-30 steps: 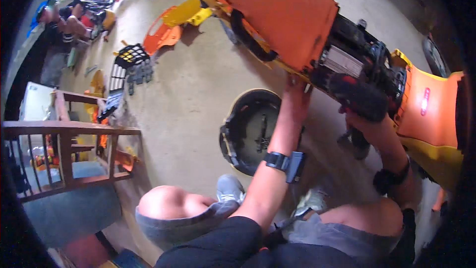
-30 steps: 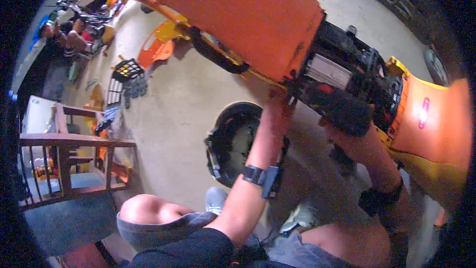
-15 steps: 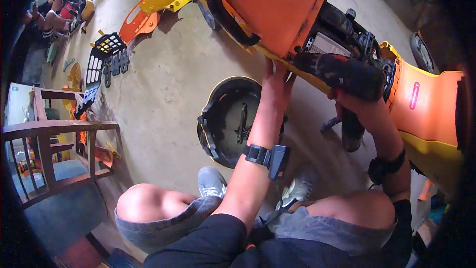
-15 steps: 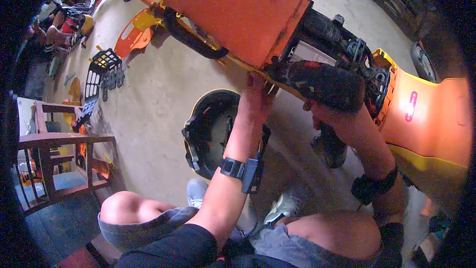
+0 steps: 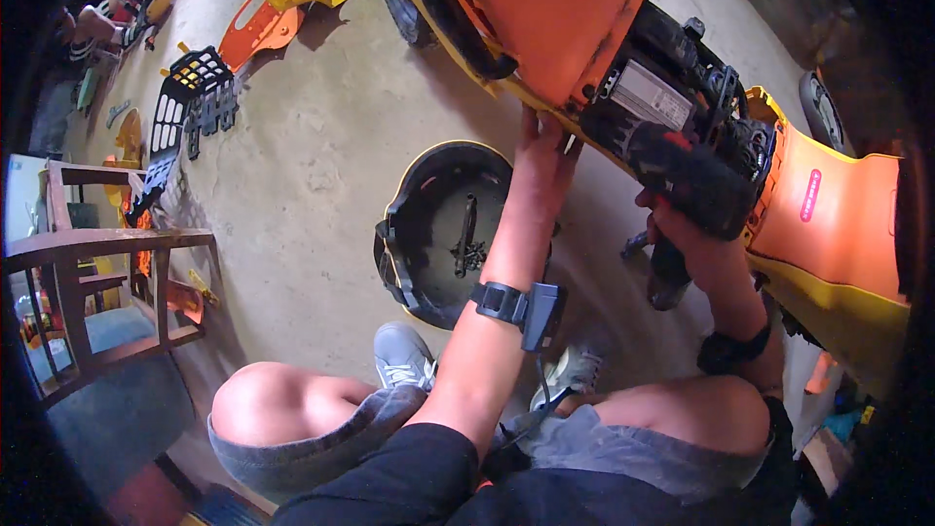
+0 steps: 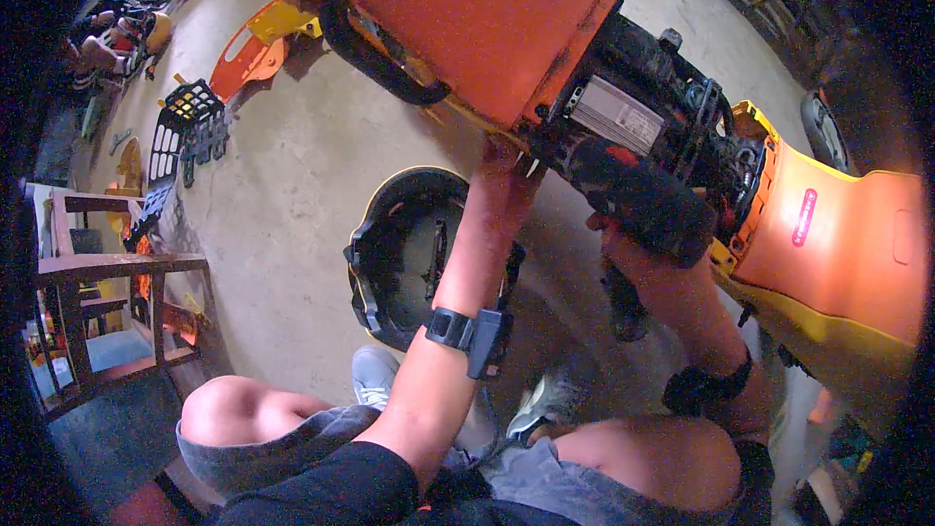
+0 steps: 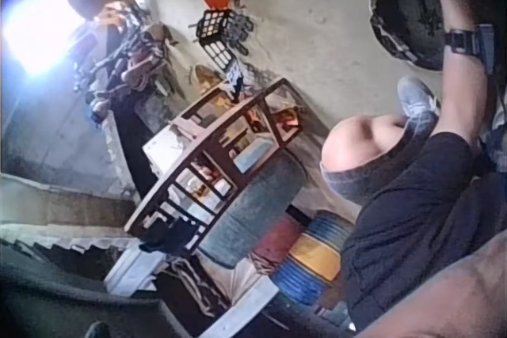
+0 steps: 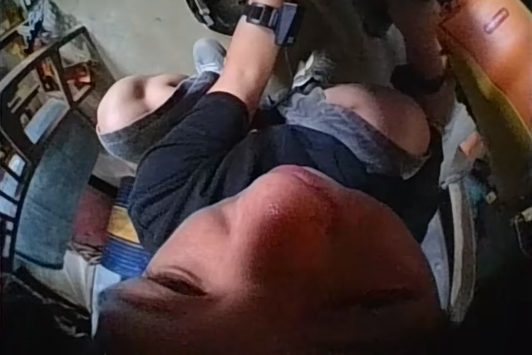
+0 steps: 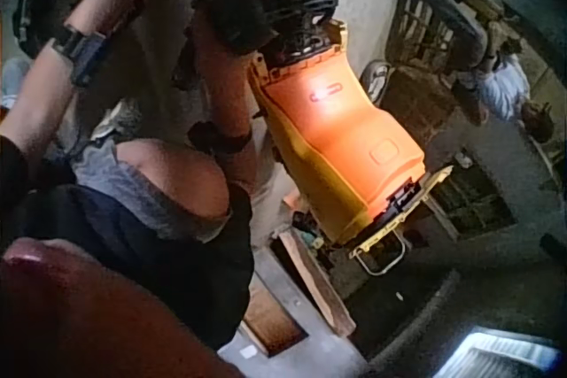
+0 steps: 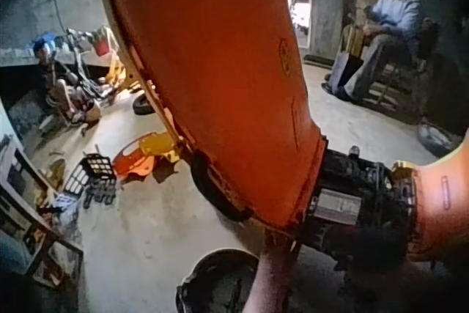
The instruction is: Use an electric drill to remove screws and then use hands to adjust internal components and reattach body panels on an electric scooter.
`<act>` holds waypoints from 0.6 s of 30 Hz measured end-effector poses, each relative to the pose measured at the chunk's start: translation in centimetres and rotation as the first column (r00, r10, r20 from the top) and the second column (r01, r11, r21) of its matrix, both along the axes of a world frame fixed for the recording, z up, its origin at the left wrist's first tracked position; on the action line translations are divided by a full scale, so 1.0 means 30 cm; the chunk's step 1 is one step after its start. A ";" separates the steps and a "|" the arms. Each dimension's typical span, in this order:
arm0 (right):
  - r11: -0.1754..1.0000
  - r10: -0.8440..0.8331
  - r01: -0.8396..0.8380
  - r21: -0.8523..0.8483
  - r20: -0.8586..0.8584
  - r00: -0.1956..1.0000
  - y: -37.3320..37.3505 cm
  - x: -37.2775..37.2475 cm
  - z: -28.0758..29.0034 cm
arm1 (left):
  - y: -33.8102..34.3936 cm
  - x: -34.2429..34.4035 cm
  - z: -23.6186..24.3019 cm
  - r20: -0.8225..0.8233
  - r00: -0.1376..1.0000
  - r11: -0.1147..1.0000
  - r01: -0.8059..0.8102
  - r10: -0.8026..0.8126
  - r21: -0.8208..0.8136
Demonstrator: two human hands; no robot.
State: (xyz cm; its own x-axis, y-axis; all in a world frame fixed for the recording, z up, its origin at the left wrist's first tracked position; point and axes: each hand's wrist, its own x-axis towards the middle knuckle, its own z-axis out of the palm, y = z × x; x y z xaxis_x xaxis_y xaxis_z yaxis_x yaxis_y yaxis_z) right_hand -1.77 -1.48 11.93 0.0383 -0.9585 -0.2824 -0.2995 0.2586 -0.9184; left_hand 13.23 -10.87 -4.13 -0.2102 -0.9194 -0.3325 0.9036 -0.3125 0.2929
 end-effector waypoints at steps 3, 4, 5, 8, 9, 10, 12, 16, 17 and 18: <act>1.000 0.009 -0.009 -0.028 -0.003 1.000 0.013 0.008 -0.009 | -0.001 0.005 0.004 0.101 0.995 0.999 0.006 -0.002 -0.038; 0.998 0.002 -0.002 -0.058 -0.007 1.000 0.012 0.019 -0.014 | 0.003 0.009 0.006 0.131 0.991 0.999 -0.002 0.008 -0.050; 0.996 -0.005 0.004 -0.089 -0.011 1.000 0.012 0.027 -0.019 | 0.009 0.013 0.007 0.161 0.987 0.998 -0.009 0.019 -0.062; 0.999 0.036 -0.039 -0.027 -0.120 0.992 0.005 0.042 0.028 | 0.014 0.015 0.024 0.155 0.987 0.996 -0.032 0.044 -0.080; 1.000 0.024 -0.025 -0.011 -0.122 0.992 0.005 0.038 0.031 | 0.011 0.010 0.033 0.137 0.989 0.995 -0.044 0.055 -0.084; 1.000 0.012 -0.011 0.004 -0.125 0.992 0.006 0.033 0.031 | 0.011 0.006 0.042 0.151 0.988 0.996 -0.031 0.043 -0.081; 0.999 0.017 -0.023 -0.034 -0.161 0.987 0.006 0.037 0.024 | 0.011 0.005 0.050 0.187 0.982 0.997 -0.012 0.026 -0.079; 0.978 0.023 -0.065 -0.198 -0.205 0.978 0.031 0.063 -0.037 | 0.008 0.018 0.020 0.593 0.782 0.949 0.008 0.190 -0.315; 0.972 0.012 -0.056 -0.227 -0.194 0.981 0.038 0.063 -0.052 | 0.008 0.015 0.018 0.549 0.813 0.949 -0.010 0.192 -0.316; 0.970 0.022 -0.074 -0.230 -0.220 0.975 0.042 0.060 -0.053 | 0.004 0.007 0.018 0.251 0.959 0.978 -0.080 0.128 -0.192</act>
State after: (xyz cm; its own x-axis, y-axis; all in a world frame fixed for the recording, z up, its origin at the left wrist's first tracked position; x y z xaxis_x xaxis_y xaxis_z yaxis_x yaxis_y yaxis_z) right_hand 0.02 -0.20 10.35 0.0494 -0.9972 -0.0555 -0.5023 0.0232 -0.8644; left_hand 13.44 -10.74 -3.59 -0.0382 -0.9807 -0.1919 0.8129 -0.1421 0.5649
